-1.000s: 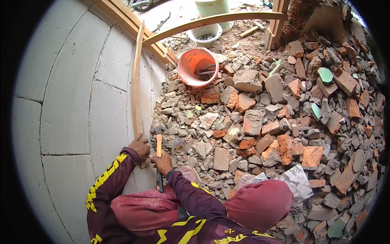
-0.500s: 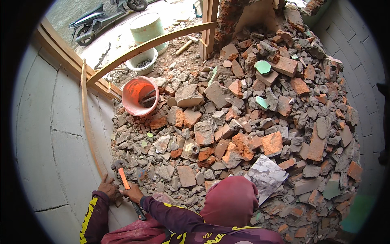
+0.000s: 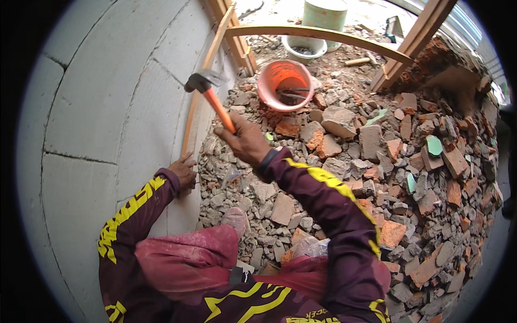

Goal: The person positions a wooden trim piece along the base of a cinder block wall and secures it by hammering nails. They repeatedly adjust the trim, retrieve nails from a bucket, and hammer them into the wall to fasten the wood.

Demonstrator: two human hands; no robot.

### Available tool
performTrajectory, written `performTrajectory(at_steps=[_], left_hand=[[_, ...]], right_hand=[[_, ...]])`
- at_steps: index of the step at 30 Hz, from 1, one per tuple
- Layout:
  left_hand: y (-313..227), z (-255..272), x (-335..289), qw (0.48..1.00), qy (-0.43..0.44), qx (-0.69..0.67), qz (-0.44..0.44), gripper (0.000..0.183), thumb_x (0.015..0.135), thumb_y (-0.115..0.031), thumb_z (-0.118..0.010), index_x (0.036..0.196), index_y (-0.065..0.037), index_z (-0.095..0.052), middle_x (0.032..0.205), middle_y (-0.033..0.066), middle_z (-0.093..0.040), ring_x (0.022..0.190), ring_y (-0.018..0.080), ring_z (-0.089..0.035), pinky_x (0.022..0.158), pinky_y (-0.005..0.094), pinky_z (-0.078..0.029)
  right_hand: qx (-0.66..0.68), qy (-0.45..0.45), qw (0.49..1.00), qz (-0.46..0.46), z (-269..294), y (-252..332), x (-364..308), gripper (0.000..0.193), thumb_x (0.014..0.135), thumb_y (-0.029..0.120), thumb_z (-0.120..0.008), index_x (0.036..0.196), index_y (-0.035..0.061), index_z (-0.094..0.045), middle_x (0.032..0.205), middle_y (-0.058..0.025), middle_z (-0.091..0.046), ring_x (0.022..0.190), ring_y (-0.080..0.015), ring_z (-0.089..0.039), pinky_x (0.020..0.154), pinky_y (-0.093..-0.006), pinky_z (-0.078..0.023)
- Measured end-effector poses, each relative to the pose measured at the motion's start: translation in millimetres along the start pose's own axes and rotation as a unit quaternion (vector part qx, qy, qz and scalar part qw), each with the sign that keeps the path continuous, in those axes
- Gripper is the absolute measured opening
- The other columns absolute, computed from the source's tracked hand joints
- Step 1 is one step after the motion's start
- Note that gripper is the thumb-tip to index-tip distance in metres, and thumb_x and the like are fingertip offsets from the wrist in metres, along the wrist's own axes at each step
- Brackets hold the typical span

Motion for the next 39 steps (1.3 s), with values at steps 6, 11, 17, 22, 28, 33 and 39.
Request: performTrajectory(at_steps=[6,11,17,22,28,33,39], left_hand=[[0,18,0,0.995,0.03,-0.094,0.004,0.019,0.08,-0.03,-0.058,0.084,-0.023,-0.075,0.102,-0.008,-0.069,0.127,0.0234,-0.047,0.122,0.0533,-0.003],[-3,22,-4,0.992,0.085,-0.09,0.01,0.022,0.081,-0.03,-0.059,0.089,-0.02,-0.076,0.114,-0.0058,-0.067,0.138,0.0223,-0.038,0.122,0.053,0.001],[1,20,-6,0.984,0.131,-0.119,0.025,0.037,0.083,-0.037,-0.062,0.109,-0.012,-0.07,0.124,0.0001,-0.063,0.139,0.023,-0.036,0.123,0.0495,-0.002],[2,27,-3,0.987,0.081,-0.131,0.043,0.037,0.081,-0.038,-0.064,0.107,-0.013,-0.071,0.122,-0.0007,-0.064,0.139,0.0218,-0.035,0.123,0.0493,-0.003],[0,29,-5,0.988,0.11,-0.104,0.024,0.034,0.084,-0.03,-0.06,0.112,-0.012,-0.069,0.124,0.0026,-0.063,0.137,0.0208,-0.037,0.123,0.0481,-0.005],[-1,30,-5,0.989,0.091,-0.115,0.027,0.037,0.084,-0.029,-0.06,0.113,-0.008,-0.068,0.124,0.0071,-0.063,0.137,0.0202,-0.038,0.123,0.0468,-0.007],[-3,28,-4,0.987,0.118,-0.103,0.016,0.027,0.083,-0.027,-0.061,0.102,-0.012,-0.073,0.125,-0.001,-0.062,0.138,0.0203,-0.036,0.123,0.0473,-0.005]], right_hand=[[-0.072,0.143,0.987,0.033,60,16,-60,0.031,0.096,0.032,-0.059,0.1,0.0024,-0.054,0.062,-0.0172,-0.053,0.053,-0.0334,-0.057,0.052,-0.0409,-0.043],[0.043,0.09,0.994,0.033,-21,-39,-127,0.027,0.095,0.025,-0.062,0.11,0.0036,-0.057,0.063,-0.0187,-0.055,0.053,-0.0344,-0.059,0.05,-0.0401,-0.044],[0.073,0.072,0.994,-0.038,-122,-104,-173,0.027,0.094,0.028,-0.062,0.102,0.0041,-0.054,0.059,-0.0214,-0.056,0.055,-0.0422,-0.06,0.048,-0.0476,-0.044],[0.059,0.06,0.995,-0.053,-138,-111,-173,0.027,0.094,0.03,-0.062,0.102,0.0054,-0.052,0.06,-0.0232,-0.057,0.058,-0.0445,-0.06,0.049,-0.05,-0.044],[0.082,0.059,0.986,-0.129,-139,-116,-172,0.026,0.095,0.028,-0.061,0.104,0.0042,-0.054,0.064,-0.0238,-0.059,0.059,-0.0435,-0.062,0.05,-0.0461,-0.045],[0.232,-0.083,0.969,-0.031,-116,-101,-173,0.025,0.096,0.021,-0.061,0.109,0.0003,-0.057,0.066,-0.0112,-0.056,0.058,-0.0208,-0.054,0.052,-0.0349,-0.044],[0.125,0.046,0.98,-0.145,-139,-119,-170,0.026,0.095,0.025,-0.06,0.108,0.0023,-0.056,0.064,-0.0245,-0.059,0.06,-0.0438,-0.062,0.05,-0.0432,-0.045]])
Point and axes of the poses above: each hand's wrist, its own x-axis towards the middle knuckle, its own z-axis out of the back of the hand, y = z × x, the point moved 8 cm from there along x, towards the middle knuckle
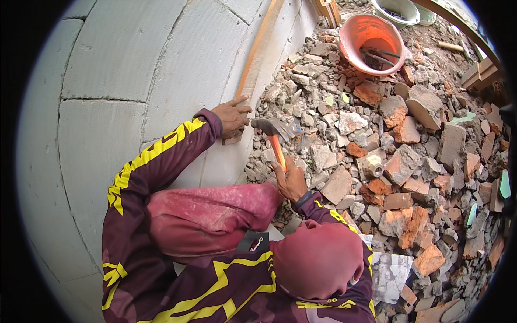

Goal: The person positions a wooden trim piece along the base of a cinder block wall and secures it by hammering nails. They repeatedly adjust the trim, retrieve nails from a bucket, and hammer them into the wall to fasten the wood.

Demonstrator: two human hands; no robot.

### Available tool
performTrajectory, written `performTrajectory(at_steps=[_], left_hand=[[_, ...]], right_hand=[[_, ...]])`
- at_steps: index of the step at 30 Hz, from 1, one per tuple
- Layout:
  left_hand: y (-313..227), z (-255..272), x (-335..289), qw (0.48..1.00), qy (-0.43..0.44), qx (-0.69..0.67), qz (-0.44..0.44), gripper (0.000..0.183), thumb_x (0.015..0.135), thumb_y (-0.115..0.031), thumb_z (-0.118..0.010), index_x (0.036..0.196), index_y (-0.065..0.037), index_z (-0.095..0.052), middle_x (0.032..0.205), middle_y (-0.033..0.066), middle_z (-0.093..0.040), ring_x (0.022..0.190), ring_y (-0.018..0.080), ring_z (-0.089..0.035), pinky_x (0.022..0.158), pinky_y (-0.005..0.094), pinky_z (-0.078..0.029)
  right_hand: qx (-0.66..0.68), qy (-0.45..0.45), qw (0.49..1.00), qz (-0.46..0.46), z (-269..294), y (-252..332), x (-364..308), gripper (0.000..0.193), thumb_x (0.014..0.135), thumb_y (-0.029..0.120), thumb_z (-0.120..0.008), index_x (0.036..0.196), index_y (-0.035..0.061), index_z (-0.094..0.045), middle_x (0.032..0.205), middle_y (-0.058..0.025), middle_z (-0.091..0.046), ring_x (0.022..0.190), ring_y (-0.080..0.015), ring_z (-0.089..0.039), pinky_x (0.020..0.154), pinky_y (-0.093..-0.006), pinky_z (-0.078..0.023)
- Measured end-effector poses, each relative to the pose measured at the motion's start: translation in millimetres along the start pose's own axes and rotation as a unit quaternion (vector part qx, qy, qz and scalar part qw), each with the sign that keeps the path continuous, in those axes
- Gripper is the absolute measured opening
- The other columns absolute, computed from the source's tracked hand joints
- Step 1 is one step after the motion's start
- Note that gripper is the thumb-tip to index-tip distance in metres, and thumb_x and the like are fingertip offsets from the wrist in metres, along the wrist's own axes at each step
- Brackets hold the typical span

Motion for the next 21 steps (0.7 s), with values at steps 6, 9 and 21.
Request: performTrajectory(at_steps=[6,9,21], left_hand=[[-2,6,-3,1.0,0.02,-0.007,0.013,0.019,0.084,-0.027,-0.061,0.094,-0.019,-0.075,0.121,-0.0069,-0.061,0.139,0.0193,-0.034,0.123,0.0477,-0.004],[-3,8,-2,0.999,0.027,0.019,-0.003,0.017,0.083,-0.03,-0.063,0.091,-0.021,-0.075,0.113,-0.0087,-0.063,0.134,0.0177,-0.038,0.122,0.0473,-0.008],[2,5,11,0.988,0.034,0.06,-0.136,0.019,0.083,-0.036,-0.062,0.091,-0.023,-0.073,0.107,-0.008,-0.059,0.125,0.0213,-0.04,0.118,0.0573,-0.009]], right_hand=[[0.077,-0.09,0.989,0.085,31,18,-7,0.024,0.096,0.025,-0.06,0.104,0.0023,-0.056,0.056,-0.0166,-0.052,0.046,-0.0253,-0.055,0.047,-0.0374,-0.041],[0.076,-0.115,0.982,0.131,51,36,-1,0.022,0.096,0.023,-0.06,0.104,0.0019,-0.056,0.056,-0.0161,-0.052,0.045,-0.0242,-0.054,0.046,-0.0367,-0.04],[-0.065,-0.199,0.974,0.082,177,193,8,0.029,0.093,0.014,-0.059,0.115,-0.0022,-0.048,0.07,-0.0264,-0.057,0.062,-0.0463,-0.059,0.055,-0.0464,-0.044]])
Point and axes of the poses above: each hand's wrist, its own x-axis towards the middle knuckle, its own z-axis out of the back of the hand, y = z × x, the point moved 8 cm from there along x, towards the middle knuckle
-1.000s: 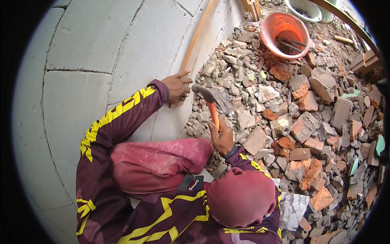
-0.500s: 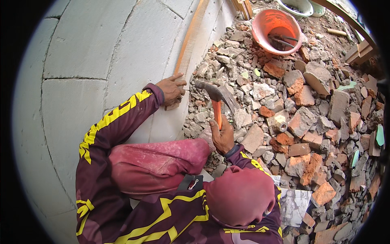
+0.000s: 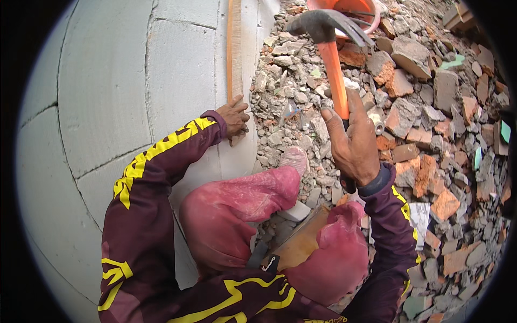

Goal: The person positions a wooden trim piece along the base of a cinder block wall and secures it by hammering nails. They repeatedly adjust the trim, retrieve nails from a bucket, and hammer them into the wall to fasten the wood.

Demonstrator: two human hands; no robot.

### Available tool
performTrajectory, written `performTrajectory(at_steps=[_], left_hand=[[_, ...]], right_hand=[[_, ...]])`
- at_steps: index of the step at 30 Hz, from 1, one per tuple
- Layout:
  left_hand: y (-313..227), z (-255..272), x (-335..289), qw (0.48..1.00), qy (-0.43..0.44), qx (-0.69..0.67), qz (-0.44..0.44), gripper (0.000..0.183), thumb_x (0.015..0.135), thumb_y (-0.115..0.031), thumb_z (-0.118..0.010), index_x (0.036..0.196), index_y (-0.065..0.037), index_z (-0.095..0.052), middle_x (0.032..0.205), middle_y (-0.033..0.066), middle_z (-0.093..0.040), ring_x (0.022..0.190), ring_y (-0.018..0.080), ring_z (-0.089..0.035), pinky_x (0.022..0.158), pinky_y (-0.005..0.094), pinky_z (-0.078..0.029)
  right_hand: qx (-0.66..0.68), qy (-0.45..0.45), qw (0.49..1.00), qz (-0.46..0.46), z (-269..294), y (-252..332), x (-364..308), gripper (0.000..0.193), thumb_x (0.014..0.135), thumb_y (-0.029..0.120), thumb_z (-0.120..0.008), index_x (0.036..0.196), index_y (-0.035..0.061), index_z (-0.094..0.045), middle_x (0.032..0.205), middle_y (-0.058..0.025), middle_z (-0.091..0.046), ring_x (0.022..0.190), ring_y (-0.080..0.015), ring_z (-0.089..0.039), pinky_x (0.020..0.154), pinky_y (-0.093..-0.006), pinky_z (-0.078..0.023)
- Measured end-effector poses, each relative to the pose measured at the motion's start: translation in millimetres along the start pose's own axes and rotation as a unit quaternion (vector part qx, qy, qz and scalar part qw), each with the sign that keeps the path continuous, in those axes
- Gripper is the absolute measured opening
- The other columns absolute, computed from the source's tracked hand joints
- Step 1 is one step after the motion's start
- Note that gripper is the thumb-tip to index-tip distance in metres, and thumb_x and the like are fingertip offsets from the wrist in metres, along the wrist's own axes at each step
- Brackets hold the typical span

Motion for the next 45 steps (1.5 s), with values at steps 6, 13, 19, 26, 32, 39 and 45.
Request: performTrajectory(at_steps=[6,13,19,26,32,39,45], left_hand=[[0,-7,1,0.999,0.048,-0.001,0.001,0.022,0.089,-0.036,-0.056,0.099,-0.025,-0.073,0.115,-0.0058,-0.057,0.128,0.0243,-0.038,0.117,0.0579,-0.01],[-1,-4,2,0.998,0.06,-0.018,0.005,0.026,0.09,-0.039,-0.057,0.106,-0.024,-0.072,0.118,-0.0046,-0.057,0.128,0.0234,-0.038,0.115,0.0592,-0.011],[-4,1,1,0.999,0.039,-0.028,0.009,0.024,0.089,-0.037,-0.056,0.102,-0.026,-0.073,0.113,-0.0042,-0.059,0.127,0.023,-0.039,0.115,0.0579,-0.009],[-2,-3,2,1.0,0.003,-0.019,0.015,0.024,0.089,-0.034,-0.055,0.101,-0.025,-0.074,0.113,-0.0039,-0.061,0.126,0.0227,-0.041,0.115,0.0559,-0.009],[-4,-5,3,1.0,0.016,0.02,0.005,0.024,0.088,-0.03,-0.054,0.099,-0.023,-0.074,0.113,-0.003,-0.061,0.125,0.0221,-0.042,0.115,0.0544,-0.011],[-3,-3,2,0.999,0.026,-0.033,0.004,0.025,0.088,-0.034,-0.055,0.101,-0.024,-0.074,0.115,-0.0031,-0.06,0.125,0.0223,-0.041,0.114,0.0533,-0.012],[-8,4,0,0.999,0.044,-0.024,-0.019,0.037,0.088,-0.036,-0.058,0.122,-0.021,-0.064,0.121,-0.0029,-0.058,0.125,0.0232,-0.04,0.112,0.0522,-0.019]], right_hand=[[0.058,-0.072,0.979,-0.181,-9,57,-41,0.025,0.093,0.01,-0.057,0.11,-0.0022,-0.044,0.071,-0.0293,-0.056,0.07,-0.0509,-0.059,0.056,-0.0497,-0.042],[0.183,-0.19,0.877,-0.402,-102,81,-114,0.033,0.096,0.019,-0.056,0.118,-0.0023,-0.045,0.087,-0.03,-0.059,0.084,-0.0501,-0.059,0.069,-0.05,-0.045],[0.145,-0.331,0.815,-0.452,-201,78,-147,0.036,0.099,0.027,-0.052,0.121,-0.0012,-0.046,0.085,-0.0273,-0.06,0.082,-0.0462,-0.06,0.071,-0.0472,-0.046],[0.168,-0.253,0.78,-0.548,-276,50,-167,0.028,0.1,0.028,-0.05,0.099,0.0013,-0.043,0.068,-0.0251,-0.057,0.069,-0.0485,-0.057,0.062,-0.0517,-0.041],[0.142,-0.252,0.802,-0.523,-279,47,-157,0.026,0.1,0.026,-0.05,0.1,0.0016,-0.043,0.069,-0.0271,-0.057,0.069,-0.0497,-0.057,0.061,-0.0523,-0.041],[0.133,-0.249,0.795,-0.537,-265,44,-164,0.024,0.098,0.025,-0.052,0.1,0.0014,-0.046,0.068,-0.0229,-0.056,0.066,-0.0467,-0.057,0.061,-0.0495,-0.041],[0.165,-0.241,0.787,-0.544,-255,36,-185,0.025,0.097,0.025,-0.054,0.102,0.0009,-0.048,0.077,-0.0247,-0.06,0.075,-0.0478,-0.06,0.065,-0.0512,-0.043]])
Point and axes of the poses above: each hand's wrist, its own x-axis towards the middle knuckle, its own z-axis out of the back of the hand, y = z × x, the point moved 8 cm from there along x, towards the middle knuckle
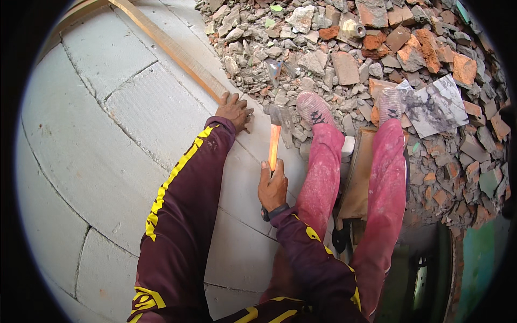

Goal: The person positions a wooden trim piece along the base of a cinder block wall and secures it by hammering nails. They repeatedly adjust the trim, retrieve nails from a bucket, and hammer them into the wall to fasten the wood.

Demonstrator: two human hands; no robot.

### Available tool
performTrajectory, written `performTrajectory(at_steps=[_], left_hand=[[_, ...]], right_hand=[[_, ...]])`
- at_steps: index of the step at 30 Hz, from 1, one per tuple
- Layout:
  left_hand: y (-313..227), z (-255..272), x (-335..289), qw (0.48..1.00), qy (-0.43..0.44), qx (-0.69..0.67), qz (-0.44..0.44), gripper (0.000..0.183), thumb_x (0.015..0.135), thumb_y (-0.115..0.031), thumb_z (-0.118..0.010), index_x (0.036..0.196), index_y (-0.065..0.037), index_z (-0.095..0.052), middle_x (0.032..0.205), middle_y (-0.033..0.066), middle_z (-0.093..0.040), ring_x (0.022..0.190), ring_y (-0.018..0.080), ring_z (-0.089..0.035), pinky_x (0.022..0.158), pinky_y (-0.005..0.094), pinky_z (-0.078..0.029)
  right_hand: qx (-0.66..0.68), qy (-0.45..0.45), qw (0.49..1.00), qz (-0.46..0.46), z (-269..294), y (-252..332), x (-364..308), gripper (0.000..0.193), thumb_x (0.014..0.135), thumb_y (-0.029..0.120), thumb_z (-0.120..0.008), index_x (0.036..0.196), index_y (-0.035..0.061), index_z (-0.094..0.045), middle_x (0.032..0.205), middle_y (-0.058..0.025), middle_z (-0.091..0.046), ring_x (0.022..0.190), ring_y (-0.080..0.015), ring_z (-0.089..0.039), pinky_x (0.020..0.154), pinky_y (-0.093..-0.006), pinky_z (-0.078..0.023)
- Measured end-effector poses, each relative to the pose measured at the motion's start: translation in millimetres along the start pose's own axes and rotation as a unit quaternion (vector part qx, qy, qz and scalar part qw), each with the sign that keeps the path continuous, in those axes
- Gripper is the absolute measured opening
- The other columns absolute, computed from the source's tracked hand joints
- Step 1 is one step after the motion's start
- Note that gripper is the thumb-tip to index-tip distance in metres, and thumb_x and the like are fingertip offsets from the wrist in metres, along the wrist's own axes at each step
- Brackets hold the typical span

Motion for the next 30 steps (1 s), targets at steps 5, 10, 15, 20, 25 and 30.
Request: performTrajectory(at_steps=[5,10,15,20,25,30], left_hand=[[15,-3,19,0.985,0.17,0.013,-0.007,0.055,0.083,-0.028,-0.061,0.136,-0.018,-0.053,0.135,-0.0018,-0.056,0.125,0.0213,-0.045,0.107,0.0435,-0.029],[22,8,16,0.995,0.083,0.055,0.015,0.043,0.086,-0.028,-0.058,0.128,-0.021,-0.061,0.138,-0.0027,-0.055,0.129,0.0233,-0.043,0.113,0.0502,-0.022],[23,6,9,0.995,0.063,0.068,0.049,0.037,0.087,-0.029,-0.057,0.123,-0.028,-0.063,0.124,-0.0049,-0.06,0.127,0.0254,-0.043,0.116,0.0631,-0.006],[26,8,13,0.991,0.122,0.04,0.039,0.043,0.082,-0.039,-0.064,0.124,-0.032,-0.063,0.122,-0.0062,-0.06,0.126,0.0251,-0.042,0.116,0.0612,-0.008],[30,9,17,0.98,0.199,0.001,0.017,0.067,0.074,-0.059,-0.069,0.135,-0.034,-0.056,0.135,-0.0052,-0.056,0.132,0.0274,-0.038,0.116,0.061,-0.004],[26,7,18,0.984,0.17,0.035,0.045,0.053,0.079,-0.051,-0.067,0.127,-0.029,-0.062,0.129,-0.0078,-0.059,0.128,0.0261,-0.041,0.115,0.0618,-0.007]], right_hand=[[0.032,-0.032,0.998,0.052,21,-5,-19,0.027,0.097,0.024,-0.055,0.108,0.0003,-0.049,0.082,-0.026,-0.06,0.079,-0.0485,-0.06,0.066,-0.0505,-0.044],[0.07,0.027,0.997,0.014,12,-16,-27,0.037,0.098,0.026,-0.054,0.124,-0.0007,-0.049,0.094,-0.0276,-0.063,0.088,-0.0471,-0.062,0.073,-0.0482,-0.048],[0.05,0.025,0.997,0.056,7,-10,-32,0.039,0.098,0.026,-0.054,0.127,0.0001,-0.048,0.102,-0.0302,-0.063,0.093,-0.0491,-0.061,0.076,-0.0486,-0.049],[0.029,-0.001,0.996,0.088,6,-4,-24,0.03,0.098,0.023,-0.055,0.118,0.0012,-0.049,0.089,-0.0283,-0.062,0.082,-0.049,-0.061,0.069,-0.0491,-0.047],[0.04,-0.01,0.998,0.046,0,-12,-12,0.023,0.098,0.021,-0.055,0.109,0.0015,-0.049,0.078,-0.0247,-0.058,0.072,-0.0464,-0.059,0.064,-0.0492,-0.044],[0.027,-0.03,0.995,0.091,-7,-6,-12,0.024,0.097,0.022,-0.056,0.108,0.0021,-0.048,0.079,-0.0258,-0.059,0.074,-0.0473,-0.06,0.064,-0.0498,-0.045]])
Point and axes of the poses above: each hand's wrist, its own x-axis towards the middle knuckle, its own z-axis out of the back of the hand, y = z × x, the point moved 8 cm from there along x, towards the middle knuckle
